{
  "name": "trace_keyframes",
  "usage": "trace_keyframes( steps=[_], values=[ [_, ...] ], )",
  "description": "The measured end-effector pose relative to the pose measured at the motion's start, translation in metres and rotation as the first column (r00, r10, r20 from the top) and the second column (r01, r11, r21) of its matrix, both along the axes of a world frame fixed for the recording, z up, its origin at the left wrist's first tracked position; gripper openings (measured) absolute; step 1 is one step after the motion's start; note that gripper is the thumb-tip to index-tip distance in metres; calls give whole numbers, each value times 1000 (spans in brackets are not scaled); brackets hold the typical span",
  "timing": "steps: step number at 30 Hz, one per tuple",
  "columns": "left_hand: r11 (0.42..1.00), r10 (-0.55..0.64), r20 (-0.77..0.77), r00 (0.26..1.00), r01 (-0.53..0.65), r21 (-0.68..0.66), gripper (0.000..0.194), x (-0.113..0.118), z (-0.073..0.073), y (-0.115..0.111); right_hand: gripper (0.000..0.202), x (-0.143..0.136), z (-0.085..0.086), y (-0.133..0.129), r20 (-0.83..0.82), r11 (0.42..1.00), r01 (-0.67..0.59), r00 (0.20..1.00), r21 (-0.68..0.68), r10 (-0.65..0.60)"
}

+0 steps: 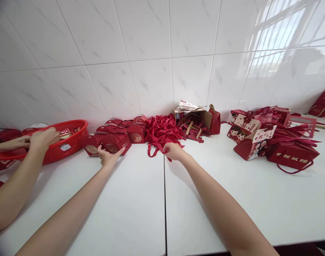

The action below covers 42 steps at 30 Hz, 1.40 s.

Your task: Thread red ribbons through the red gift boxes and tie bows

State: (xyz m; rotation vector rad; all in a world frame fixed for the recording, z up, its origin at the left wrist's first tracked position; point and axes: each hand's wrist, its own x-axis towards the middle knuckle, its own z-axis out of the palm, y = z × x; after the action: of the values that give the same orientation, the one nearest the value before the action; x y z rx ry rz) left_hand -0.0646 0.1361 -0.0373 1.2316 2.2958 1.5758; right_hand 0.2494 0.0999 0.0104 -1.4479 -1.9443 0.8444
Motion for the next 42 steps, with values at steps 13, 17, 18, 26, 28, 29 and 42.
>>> trace_keyframes(
  steps=[13,17,18,26,28,29,42],
  values=[
    [611,-731,-481,484,778,-146,96,60,3,-62,37,86,113,-66,-859,747,485,461,454,222],
    [534,-837,-207,507,840,-100,90,62,4,-62,6,90,119,-75,-891,660,615,405,432,206],
    [487,-872,-118,476,869,-92,87,60,4,-62,8,89,119,-75,-891,648,627,410,432,197],
    [59,-966,251,63,998,-24,88,60,13,-69,24,82,108,-67,-462,970,66,885,234,51],
    [21,-950,310,28,999,-26,89,60,15,-68,30,76,105,-66,-160,975,-219,961,48,224],
    [14,-944,329,22,1000,-28,89,60,16,-67,32,71,104,-66,-50,942,-334,942,-45,331],
    [31,-948,315,45,998,-49,102,55,11,-65,45,25,75,-46,98,895,-389,904,-218,416]
  ],
)
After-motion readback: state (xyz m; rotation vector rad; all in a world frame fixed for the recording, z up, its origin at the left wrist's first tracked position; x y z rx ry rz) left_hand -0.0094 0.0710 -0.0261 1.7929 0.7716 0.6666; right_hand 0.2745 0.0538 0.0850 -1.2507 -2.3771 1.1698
